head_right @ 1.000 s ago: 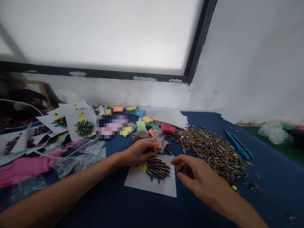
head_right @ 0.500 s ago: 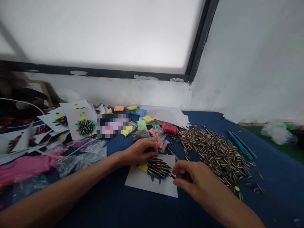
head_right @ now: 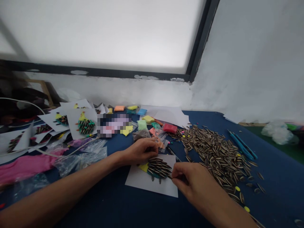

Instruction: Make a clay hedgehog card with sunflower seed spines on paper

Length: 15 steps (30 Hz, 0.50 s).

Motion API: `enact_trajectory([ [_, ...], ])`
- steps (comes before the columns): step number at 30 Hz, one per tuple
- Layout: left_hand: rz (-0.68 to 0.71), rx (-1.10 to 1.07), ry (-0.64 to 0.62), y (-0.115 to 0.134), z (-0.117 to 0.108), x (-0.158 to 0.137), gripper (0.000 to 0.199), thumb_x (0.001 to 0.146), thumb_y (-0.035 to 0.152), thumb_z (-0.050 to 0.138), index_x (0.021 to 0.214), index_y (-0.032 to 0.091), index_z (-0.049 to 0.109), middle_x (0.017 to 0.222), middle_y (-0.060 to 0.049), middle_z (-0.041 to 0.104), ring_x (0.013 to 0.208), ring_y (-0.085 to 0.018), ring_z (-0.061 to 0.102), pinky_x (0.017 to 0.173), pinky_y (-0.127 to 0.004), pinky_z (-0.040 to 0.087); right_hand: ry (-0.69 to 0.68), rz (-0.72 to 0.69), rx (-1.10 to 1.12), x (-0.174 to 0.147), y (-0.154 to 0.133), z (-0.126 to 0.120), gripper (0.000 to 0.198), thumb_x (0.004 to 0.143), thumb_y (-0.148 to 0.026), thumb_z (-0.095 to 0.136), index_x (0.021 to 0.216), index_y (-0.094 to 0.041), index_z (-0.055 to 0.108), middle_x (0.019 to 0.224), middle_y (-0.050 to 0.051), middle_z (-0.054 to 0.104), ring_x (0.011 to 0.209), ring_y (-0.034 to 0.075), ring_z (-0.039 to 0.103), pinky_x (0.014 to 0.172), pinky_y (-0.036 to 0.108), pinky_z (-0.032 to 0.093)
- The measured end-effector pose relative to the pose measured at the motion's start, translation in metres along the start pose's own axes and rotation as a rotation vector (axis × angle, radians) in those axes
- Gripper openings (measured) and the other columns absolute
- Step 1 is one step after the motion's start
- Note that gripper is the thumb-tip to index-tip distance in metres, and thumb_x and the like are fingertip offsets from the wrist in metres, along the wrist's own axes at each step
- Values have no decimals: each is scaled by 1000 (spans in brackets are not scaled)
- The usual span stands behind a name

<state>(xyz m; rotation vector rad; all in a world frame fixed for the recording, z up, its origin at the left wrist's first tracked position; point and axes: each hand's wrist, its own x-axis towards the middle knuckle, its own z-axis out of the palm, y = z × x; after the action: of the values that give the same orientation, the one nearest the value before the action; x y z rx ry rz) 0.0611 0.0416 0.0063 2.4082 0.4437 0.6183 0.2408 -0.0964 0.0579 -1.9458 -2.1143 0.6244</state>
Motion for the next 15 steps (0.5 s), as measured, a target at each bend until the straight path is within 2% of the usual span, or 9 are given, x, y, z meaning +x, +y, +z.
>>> enact_trajectory([
  [15, -6, -16, 6, 0, 0, 0, 16, 77, 2, 56, 66, 14, 56, 71, 0, 57, 73, -13, 52, 69, -24, 41, 15, -26, -140, 2, -4, 9, 15, 79, -18, 52, 65, -22, 57, 56, -3, 56, 51, 11, 50, 49, 22, 31],
])
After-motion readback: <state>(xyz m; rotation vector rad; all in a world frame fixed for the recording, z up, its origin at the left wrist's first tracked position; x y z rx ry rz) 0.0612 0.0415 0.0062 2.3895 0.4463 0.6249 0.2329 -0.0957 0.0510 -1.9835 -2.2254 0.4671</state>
